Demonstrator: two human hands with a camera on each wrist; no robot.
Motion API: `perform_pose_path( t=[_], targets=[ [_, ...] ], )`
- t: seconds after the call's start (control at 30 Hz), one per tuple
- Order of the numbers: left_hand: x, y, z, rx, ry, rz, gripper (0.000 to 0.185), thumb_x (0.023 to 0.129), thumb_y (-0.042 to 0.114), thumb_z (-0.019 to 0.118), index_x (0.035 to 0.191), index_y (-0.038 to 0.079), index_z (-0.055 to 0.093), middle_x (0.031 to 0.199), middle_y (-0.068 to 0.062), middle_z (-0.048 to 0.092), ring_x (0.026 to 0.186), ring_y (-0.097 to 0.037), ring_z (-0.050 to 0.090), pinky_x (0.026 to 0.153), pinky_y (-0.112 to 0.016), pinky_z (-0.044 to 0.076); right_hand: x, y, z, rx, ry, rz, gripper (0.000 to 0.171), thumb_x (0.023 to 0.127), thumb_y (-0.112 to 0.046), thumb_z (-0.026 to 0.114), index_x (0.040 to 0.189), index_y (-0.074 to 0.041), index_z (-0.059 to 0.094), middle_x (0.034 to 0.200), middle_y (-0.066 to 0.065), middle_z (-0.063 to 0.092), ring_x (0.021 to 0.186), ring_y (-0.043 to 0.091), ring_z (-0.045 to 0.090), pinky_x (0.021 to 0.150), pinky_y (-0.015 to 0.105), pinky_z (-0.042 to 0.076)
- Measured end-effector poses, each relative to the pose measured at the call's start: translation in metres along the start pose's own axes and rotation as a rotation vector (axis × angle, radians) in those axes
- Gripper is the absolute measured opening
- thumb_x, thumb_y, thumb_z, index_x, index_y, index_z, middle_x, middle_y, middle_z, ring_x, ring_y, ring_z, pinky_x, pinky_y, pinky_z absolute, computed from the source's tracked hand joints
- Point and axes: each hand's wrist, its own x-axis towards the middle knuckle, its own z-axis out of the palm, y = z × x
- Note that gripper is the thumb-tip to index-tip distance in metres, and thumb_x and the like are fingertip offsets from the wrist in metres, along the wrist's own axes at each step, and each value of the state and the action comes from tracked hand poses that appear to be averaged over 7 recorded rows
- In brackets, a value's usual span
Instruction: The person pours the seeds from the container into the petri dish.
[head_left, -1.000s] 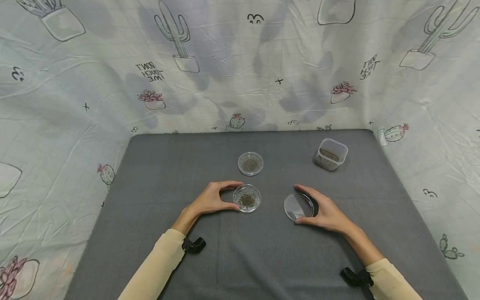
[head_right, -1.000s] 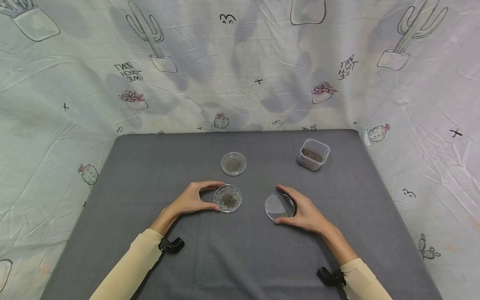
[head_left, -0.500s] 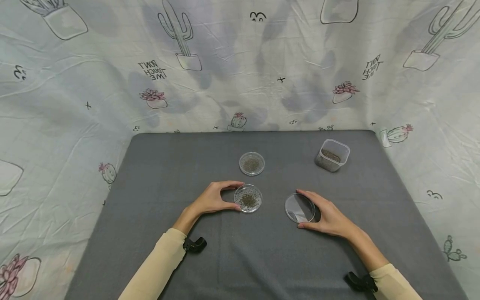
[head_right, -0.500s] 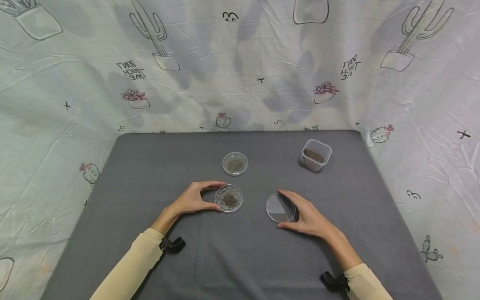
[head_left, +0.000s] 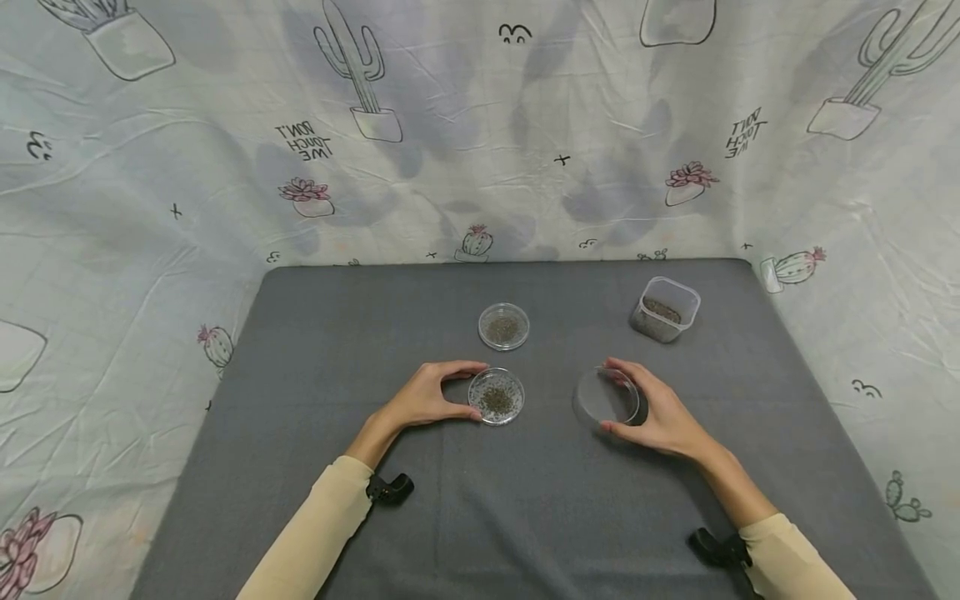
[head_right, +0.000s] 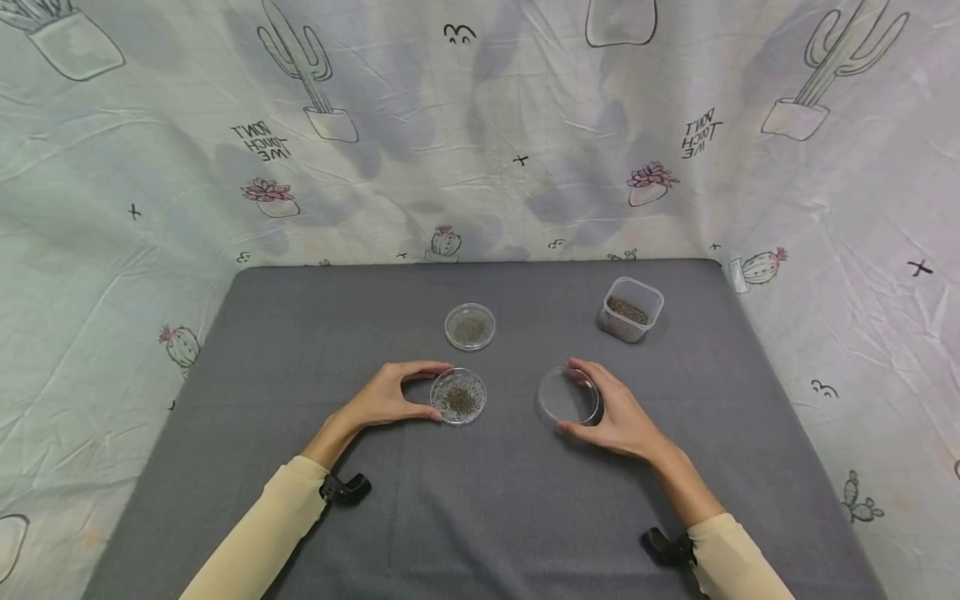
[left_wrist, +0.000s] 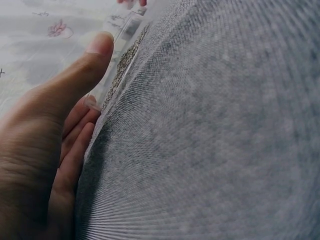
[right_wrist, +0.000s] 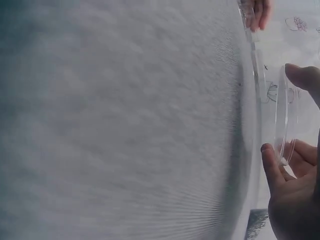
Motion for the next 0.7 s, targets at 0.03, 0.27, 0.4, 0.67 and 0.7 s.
perform_pose_path(
  t=[0.03,0.27,0.4,0.67,0.7],
  targets=[
    [0.0,0.0,0.0,0.002,-0.001,-0.001,0.08,0.078,0.03,0.1,0.149,0.017,0.067,0.147,-0.004,0.073,0.134,-0.023,0.071,0.116,-0.033,0.058,0.002,0.0,-0.001,-0.003,-0.001,0.001,0.099,0.07,-0.013,0.101,0.154,0.007,0.052,0.144,0.02,0.068,0.122,0.037,0.071,0.113,0.003,0.042],
    [0.001,0.0,-0.001,-0.006,0.003,-0.008,0.079,0.078,0.029,0.1,0.149,0.017,0.067,0.146,-0.004,0.073,0.135,-0.024,0.071,0.117,-0.037,0.058,0.018,-0.004,-0.003,0.005,-0.024,0.0,0.102,0.07,-0.014,0.103,0.155,0.006,0.051,0.149,0.021,0.066,0.119,0.038,0.075,0.109,0.007,0.05],
    [0.001,0.002,-0.002,-0.013,0.002,-0.017,0.079,0.078,0.03,0.1,0.149,0.017,0.067,0.147,-0.004,0.073,0.135,-0.024,0.071,0.117,-0.037,0.058,0.029,-0.009,-0.003,-0.02,-0.039,-0.02,0.102,0.069,-0.016,0.104,0.156,0.002,0.052,0.148,0.02,0.067,0.115,0.034,0.075,0.1,0.018,0.059],
    [0.002,0.004,-0.003,-0.026,-0.011,-0.035,0.079,0.078,0.028,0.101,0.149,0.017,0.067,0.148,-0.003,0.072,0.136,-0.022,0.07,0.118,-0.034,0.057,0.049,-0.02,-0.003,-0.045,-0.056,-0.05,0.099,0.069,-0.023,0.104,0.153,-0.005,0.054,0.12,0.014,0.074,0.092,0.014,0.066,0.075,0.024,0.051],
    [0.002,0.004,-0.003,-0.025,-0.011,-0.034,0.079,0.078,0.028,0.101,0.149,0.016,0.067,0.148,-0.004,0.072,0.136,-0.022,0.07,0.118,-0.034,0.057,0.051,-0.021,-0.003,-0.03,-0.063,-0.039,0.099,0.07,-0.023,0.104,0.154,-0.006,0.054,0.113,0.013,0.073,0.089,0.011,0.063,0.073,0.023,0.05]
  ],
)
